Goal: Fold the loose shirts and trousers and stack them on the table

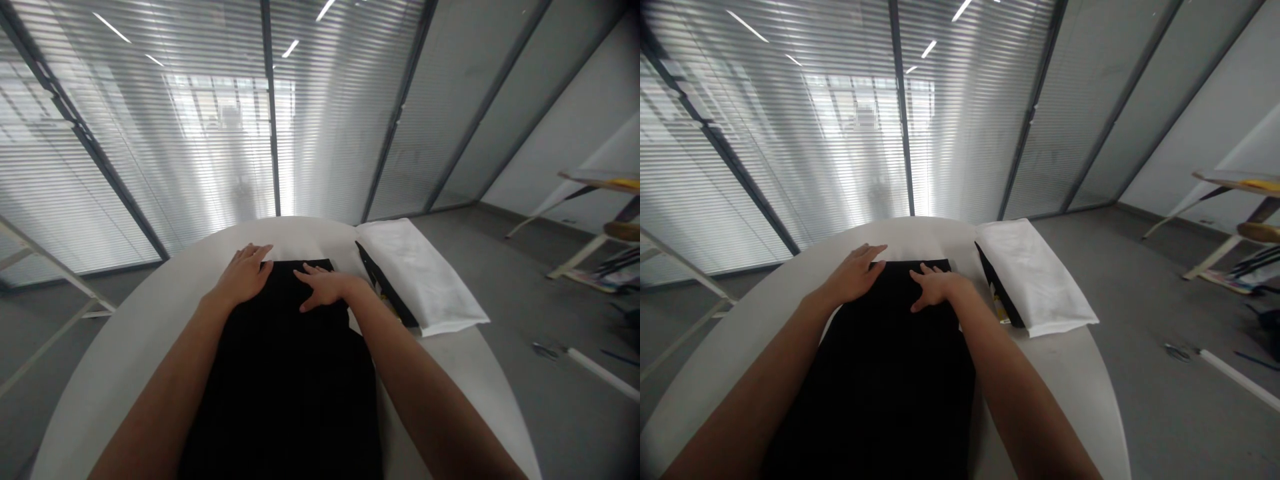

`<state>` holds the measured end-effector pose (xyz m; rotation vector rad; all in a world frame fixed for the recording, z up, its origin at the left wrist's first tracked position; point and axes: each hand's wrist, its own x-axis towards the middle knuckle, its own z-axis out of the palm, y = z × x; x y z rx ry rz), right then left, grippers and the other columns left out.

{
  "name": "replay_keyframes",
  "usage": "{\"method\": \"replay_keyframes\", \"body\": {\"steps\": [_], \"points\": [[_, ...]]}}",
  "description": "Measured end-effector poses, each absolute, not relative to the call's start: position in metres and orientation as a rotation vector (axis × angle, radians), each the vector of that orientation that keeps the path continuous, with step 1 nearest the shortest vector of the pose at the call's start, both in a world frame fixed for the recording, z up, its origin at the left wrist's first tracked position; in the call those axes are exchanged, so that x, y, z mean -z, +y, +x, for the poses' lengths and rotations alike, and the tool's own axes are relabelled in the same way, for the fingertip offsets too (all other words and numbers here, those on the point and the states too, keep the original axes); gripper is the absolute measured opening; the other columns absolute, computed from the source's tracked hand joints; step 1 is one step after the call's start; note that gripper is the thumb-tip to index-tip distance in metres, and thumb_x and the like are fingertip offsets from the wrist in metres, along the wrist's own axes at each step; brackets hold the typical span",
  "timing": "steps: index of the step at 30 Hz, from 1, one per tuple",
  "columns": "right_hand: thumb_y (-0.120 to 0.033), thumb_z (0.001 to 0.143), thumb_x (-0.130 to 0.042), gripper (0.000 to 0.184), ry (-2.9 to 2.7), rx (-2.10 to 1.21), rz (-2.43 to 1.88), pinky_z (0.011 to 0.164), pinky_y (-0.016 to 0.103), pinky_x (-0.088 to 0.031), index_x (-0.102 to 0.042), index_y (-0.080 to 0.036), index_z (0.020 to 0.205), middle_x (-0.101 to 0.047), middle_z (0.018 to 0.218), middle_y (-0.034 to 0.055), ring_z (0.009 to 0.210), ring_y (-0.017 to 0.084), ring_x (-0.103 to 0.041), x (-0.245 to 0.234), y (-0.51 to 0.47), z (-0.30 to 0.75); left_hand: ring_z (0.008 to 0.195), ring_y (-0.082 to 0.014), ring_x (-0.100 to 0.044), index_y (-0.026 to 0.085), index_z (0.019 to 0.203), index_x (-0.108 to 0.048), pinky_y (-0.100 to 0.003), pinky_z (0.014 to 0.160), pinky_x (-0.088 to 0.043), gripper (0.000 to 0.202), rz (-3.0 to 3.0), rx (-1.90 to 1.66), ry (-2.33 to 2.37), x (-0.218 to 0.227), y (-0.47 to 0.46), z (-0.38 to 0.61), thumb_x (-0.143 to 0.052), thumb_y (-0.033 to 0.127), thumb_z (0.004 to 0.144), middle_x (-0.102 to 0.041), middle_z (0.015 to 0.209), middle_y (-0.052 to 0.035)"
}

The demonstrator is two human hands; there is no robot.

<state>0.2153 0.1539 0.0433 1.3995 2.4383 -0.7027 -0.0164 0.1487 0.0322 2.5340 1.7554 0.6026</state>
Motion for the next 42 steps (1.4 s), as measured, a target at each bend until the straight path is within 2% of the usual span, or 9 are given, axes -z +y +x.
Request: {"method": "replay_keyframes", "body": {"steps": [4, 7, 11, 14, 18, 23, 29, 36, 42], "points": [[-0.067, 0.084, -0.044, 0.083, 2.563, 0.793, 1.417, 0.114, 0.037, -0.019, -0.033, -0.015, 0.147, -0.027, 0.154, 0.0137, 0.141, 0.029, -0.026, -0.048, 0.162, 0.226, 0.137, -0.0330, -0.031, 0.022, 0.146, -0.034, -0.052, 0.108, -0.024, 0.064, 2.463, -0.325, 1.880, 0.000, 0.150, -0.007, -0.024, 0.057, 0.094, -0.042, 0.146, -0.0146], [-0.055, 0.093, -0.032, 0.064, 2.589, 0.737, 1.722, 0.110, 0.037, -0.028, -0.044, -0.012, 0.140, -0.044, 0.144, 0.0146, 0.133, 0.028, -0.041, -0.045, 0.170, 0.232, 0.137, -0.0323, -0.032, 0.023, 0.144, -0.039, -0.051, 0.108, -0.024, 0.064, 2.478, -0.291, 1.922, 0.015, 0.153, -0.010, -0.023, 0.058, 0.093, -0.042, 0.146, -0.0144], [-0.047, 0.089, -0.045, 0.063, 2.399, 0.496, 2.126, 0.106, 0.048, -0.030, -0.043, -0.009, 0.138, -0.046, 0.140, 0.0220, 0.130, 0.036, -0.041, -0.030, 0.182, 0.239, 0.132, -0.0346, -0.037, 0.026, 0.140, -0.044, -0.054, 0.104, -0.028, 0.062, 2.458, -0.385, 1.905, 0.010, 0.155, -0.021, -0.027, 0.059, 0.091, -0.046, 0.142, -0.0150], [-0.047, 0.084, -0.053, 0.060, 2.339, 0.606, 2.232, 0.100, 0.045, -0.038, -0.051, -0.007, 0.129, -0.054, 0.130, 0.0244, 0.124, 0.036, -0.048, -0.020, 0.190, 0.246, 0.122, -0.0433, -0.046, 0.017, 0.134, -0.052, -0.061, 0.093, -0.035, 0.069, 2.305, -0.412, 2.085, 0.002, 0.159, -0.036, -0.035, 0.063, 0.085, -0.053, 0.131, -0.0245], [-0.048, 0.077, -0.062, 0.041, 2.231, 0.944, 2.370, 0.074, 0.039, -0.051, -0.066, -0.012, 0.096, -0.068, 0.087, 0.0169, 0.090, 0.032, -0.066, -0.012, 0.197, 0.255, 0.098, -0.0449, -0.061, 0.010, 0.093, -0.069, -0.055, 0.080, -0.044, 0.067, 1.954, -0.343, 2.275, -0.002, 0.168, -0.061, -0.044, 0.070, 0.074, -0.066, 0.098, -0.0289], [-0.041, 0.068, -0.071, 0.027, 2.066, 1.359, 2.460, 0.046, 0.030, -0.046, -0.062, -0.017, 0.076, -0.056, 0.055, 0.0031, 0.055, 0.020, -0.059, -0.009, 0.196, 0.255, 0.057, -0.0287, -0.062, 0.019, 0.050, -0.057, -0.036, 0.056, -0.046, 0.045, 1.790, -0.341, 2.064, -0.012, 0.171, -0.068, -0.057, 0.062, 0.066, -0.059, 0.051, -0.0115], [-0.024, 0.068, -0.069, 0.014, 2.217, 1.205, 2.322, 0.043, 0.026, -0.040, -0.061, -0.015, 0.076, -0.052, 0.053, 0.0002, 0.048, 0.015, -0.052, -0.015, 0.192, 0.255, 0.040, -0.0143, -0.047, 0.017, 0.065, -0.060, -0.025, 0.038, -0.032, 0.023, 1.472, -0.531, 1.789, -0.026, 0.157, -0.058, -0.072, 0.035, 0.056, -0.055, 0.050, -0.0025], [-0.018, 0.070, -0.065, 0.039, 2.105, 1.491, 2.474, 0.047, 0.028, -0.047, -0.056, -0.025, 0.108, -0.050, 0.062, -0.0021, 0.052, 0.013, -0.050, -0.028, 0.183, 0.249, 0.058, -0.0142, -0.056, 0.021, 0.088, -0.056, -0.024, 0.046, -0.046, 0.039, 1.270, -0.807, 1.662, -0.033, 0.154, -0.054, -0.076, 0.027, 0.056, -0.064, 0.074, -0.0033], [-0.024, 0.082, -0.054, 0.031, 2.104, 1.756, 2.415, 0.045, 0.028, -0.050, -0.048, -0.030, 0.113, -0.053, 0.074, 0.0004, 0.056, 0.013, -0.050, -0.045, 0.171, 0.244, 0.065, -0.0183, -0.061, 0.021, 0.089, -0.056, -0.033, 0.048, -0.055, 0.044, 1.190, -0.880, 1.599, -0.041, 0.151, -0.059, -0.082, 0.025, 0.054, -0.065, 0.081, -0.0058]]}}
